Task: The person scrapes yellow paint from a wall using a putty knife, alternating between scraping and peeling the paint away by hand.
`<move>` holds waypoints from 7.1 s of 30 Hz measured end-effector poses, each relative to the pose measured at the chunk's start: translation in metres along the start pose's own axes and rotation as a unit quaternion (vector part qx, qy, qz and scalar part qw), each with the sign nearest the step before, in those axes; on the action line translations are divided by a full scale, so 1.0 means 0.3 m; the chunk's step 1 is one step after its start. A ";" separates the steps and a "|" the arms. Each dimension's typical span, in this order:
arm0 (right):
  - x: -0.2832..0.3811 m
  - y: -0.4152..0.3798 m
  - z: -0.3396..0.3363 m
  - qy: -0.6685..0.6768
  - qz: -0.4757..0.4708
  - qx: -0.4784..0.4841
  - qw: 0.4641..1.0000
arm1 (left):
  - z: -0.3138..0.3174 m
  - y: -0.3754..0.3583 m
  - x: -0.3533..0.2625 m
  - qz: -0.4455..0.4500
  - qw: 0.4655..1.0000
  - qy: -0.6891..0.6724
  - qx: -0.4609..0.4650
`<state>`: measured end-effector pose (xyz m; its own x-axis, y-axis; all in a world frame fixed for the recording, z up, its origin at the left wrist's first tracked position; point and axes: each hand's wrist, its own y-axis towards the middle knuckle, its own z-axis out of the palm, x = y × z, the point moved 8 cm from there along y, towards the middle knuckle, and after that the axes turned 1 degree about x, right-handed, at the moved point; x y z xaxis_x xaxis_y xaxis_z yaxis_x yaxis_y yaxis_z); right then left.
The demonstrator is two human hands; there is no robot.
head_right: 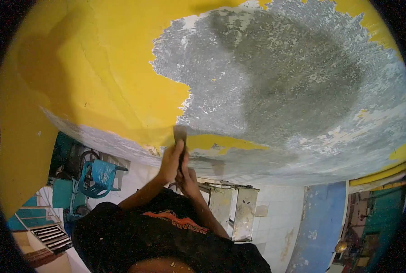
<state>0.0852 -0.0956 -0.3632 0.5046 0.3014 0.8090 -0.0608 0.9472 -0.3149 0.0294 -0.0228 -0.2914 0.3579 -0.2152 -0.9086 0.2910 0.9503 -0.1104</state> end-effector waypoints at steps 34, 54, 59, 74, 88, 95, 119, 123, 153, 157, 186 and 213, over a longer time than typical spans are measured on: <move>-0.049 -0.153 -0.268 -0.129 -0.090 -0.132 0.979 | 0.135 -0.056 0.234 0.063 0.928 0.278 0.240; 0.002 -0.149 -0.030 0.136 0.147 0.177 0.964 | 0.141 -0.084 0.098 -0.058 0.971 -0.086 0.216; 0.083 -0.078 -0.033 -0.026 0.019 0.070 0.997 | 0.083 -0.044 0.096 -0.028 0.990 -0.080 0.110; 0.319 -0.013 0.128 -0.219 -0.238 -0.041 0.945 | 0.099 0.040 -0.162 0.075 0.991 -0.042 0.102; 0.234 -0.007 0.026 -0.303 -0.183 -0.056 0.933 | 0.095 0.024 -0.051 0.019 0.993 -0.092 0.070; 0.176 -0.080 -0.008 -0.269 -0.095 -0.056 0.957 | 0.111 -0.033 0.003 -0.008 0.991 -0.107 0.080; 0.192 -0.051 0.008 -0.152 -0.061 0.011 0.986 | 0.117 -0.002 0.008 -0.051 0.973 -0.212 0.072; 0.164 -0.099 0.019 -0.152 -0.032 -0.005 0.988 | 0.111 -0.041 0.014 -0.030 0.982 -0.165 0.087; 0.063 -0.014 -0.044 -0.145 -0.034 0.011 0.989 | 0.070 -0.038 -0.001 -0.019 0.994 -0.019 0.106; -0.025 -0.073 -0.087 -0.092 0.002 0.004 0.996 | 0.078 -0.085 0.070 -0.058 0.989 -0.030 0.135; 0.081 -0.067 -0.058 -0.134 -0.063 0.000 0.989 | 0.086 -0.031 0.092 -0.059 0.987 -0.127 0.081; 0.162 0.055 0.008 -0.179 -0.081 0.024 0.980 | 0.066 0.031 -0.079 0.034 0.991 -0.107 0.070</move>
<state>0.1066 -0.0649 -0.3280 0.1772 0.1576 0.9715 -0.0500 0.9873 -0.1511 0.0411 -0.0133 -0.2629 0.5557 -0.2086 -0.8048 0.3749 0.9269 0.0186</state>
